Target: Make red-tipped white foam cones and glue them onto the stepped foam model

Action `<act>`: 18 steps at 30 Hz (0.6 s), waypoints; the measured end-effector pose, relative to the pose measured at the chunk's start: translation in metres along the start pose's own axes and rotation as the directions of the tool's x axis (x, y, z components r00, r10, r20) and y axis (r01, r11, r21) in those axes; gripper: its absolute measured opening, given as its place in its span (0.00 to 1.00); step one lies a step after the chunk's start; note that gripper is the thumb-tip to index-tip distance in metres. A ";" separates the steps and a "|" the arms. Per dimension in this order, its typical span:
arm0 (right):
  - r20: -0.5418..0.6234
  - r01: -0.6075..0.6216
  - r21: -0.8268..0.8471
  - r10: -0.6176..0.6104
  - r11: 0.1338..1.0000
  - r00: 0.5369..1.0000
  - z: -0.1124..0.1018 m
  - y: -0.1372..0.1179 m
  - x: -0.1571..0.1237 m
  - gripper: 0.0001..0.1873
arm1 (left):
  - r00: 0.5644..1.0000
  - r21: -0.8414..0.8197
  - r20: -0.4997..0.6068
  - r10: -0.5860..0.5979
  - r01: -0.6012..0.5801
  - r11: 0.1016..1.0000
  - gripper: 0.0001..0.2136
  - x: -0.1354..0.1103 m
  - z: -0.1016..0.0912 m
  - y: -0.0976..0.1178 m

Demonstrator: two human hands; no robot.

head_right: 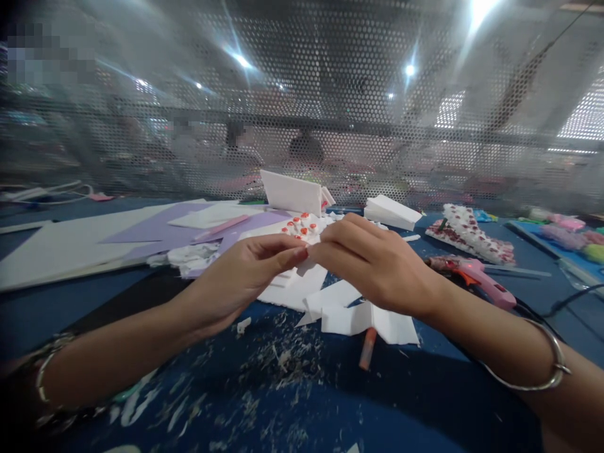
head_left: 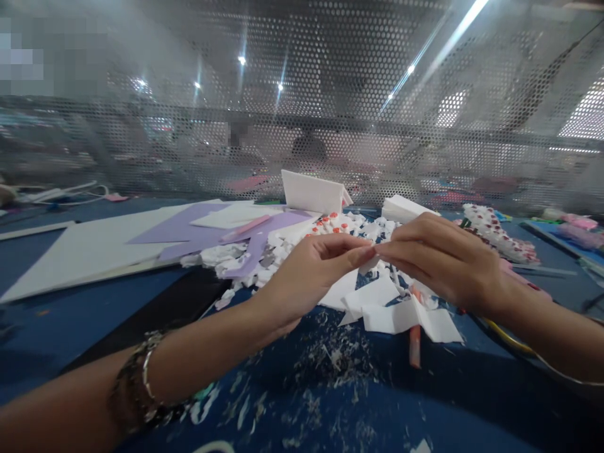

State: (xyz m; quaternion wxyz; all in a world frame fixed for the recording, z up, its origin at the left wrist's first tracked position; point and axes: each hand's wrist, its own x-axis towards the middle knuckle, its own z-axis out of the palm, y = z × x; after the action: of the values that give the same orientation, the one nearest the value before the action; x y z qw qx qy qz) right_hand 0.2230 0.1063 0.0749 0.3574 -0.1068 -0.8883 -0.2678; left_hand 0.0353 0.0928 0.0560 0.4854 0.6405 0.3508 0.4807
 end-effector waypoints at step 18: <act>0.038 -0.384 0.427 0.408 0.819 0.912 0.006 -0.008 0.005 0.03 | 0.988 0.103 -0.059 0.145 -0.138 0.985 0.06 -0.003 0.001 0.003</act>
State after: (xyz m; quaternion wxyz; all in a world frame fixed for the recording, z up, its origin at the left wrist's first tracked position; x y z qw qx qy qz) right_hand 0.2127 0.1031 0.0720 0.4438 -0.2010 -0.8732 0.0096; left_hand 0.0348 0.0885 0.0583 0.4060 0.6707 0.3434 0.5171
